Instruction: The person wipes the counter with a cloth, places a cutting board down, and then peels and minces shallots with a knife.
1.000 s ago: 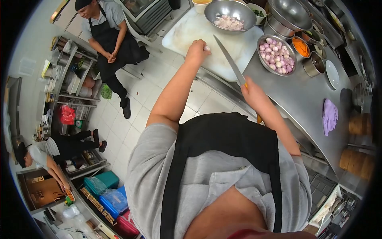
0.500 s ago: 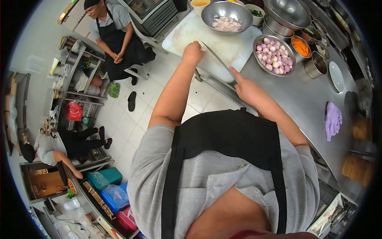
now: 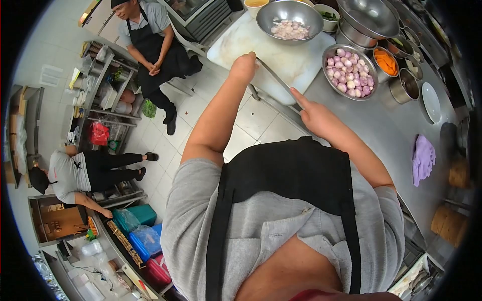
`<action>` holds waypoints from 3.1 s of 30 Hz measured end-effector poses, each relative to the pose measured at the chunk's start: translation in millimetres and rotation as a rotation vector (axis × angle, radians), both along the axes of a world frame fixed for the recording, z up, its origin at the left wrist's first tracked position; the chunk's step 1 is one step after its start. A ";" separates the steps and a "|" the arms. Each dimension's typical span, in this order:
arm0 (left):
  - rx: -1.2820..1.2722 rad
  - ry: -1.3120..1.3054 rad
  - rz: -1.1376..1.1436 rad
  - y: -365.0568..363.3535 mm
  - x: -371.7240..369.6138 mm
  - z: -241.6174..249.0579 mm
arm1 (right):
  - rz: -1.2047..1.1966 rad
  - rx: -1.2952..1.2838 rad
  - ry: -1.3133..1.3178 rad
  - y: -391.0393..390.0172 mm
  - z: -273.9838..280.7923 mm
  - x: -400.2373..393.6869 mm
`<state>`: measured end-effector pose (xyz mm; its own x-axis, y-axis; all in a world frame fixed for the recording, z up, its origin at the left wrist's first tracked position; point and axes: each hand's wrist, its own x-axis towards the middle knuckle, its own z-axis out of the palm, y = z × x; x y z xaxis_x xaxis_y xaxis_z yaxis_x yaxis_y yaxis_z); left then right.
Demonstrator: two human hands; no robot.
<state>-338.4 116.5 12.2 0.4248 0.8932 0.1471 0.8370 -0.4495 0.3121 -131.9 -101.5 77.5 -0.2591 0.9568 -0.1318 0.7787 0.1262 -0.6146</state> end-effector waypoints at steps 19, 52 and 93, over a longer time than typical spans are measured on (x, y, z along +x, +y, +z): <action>-0.014 -0.008 -0.018 -0.7 -1.9 7.7 | -0.028 -0.048 -0.100 17.5 2.2 -20.7; 0.022 -0.052 0.028 2.0 -0.5 0.8 | -0.026 -0.024 -0.105 28.4 -9.6 -25.1; 0.027 -0.047 0.003 1.4 4.6 4.0 | -0.080 -0.189 -0.116 35.4 -5.2 -27.5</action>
<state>-333.8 117.9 16.2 0.4140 0.8900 0.1912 0.8231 -0.4557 0.3390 -159.5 -66.1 72.3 -0.1562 0.9291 -0.3351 0.8485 -0.0475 -0.5271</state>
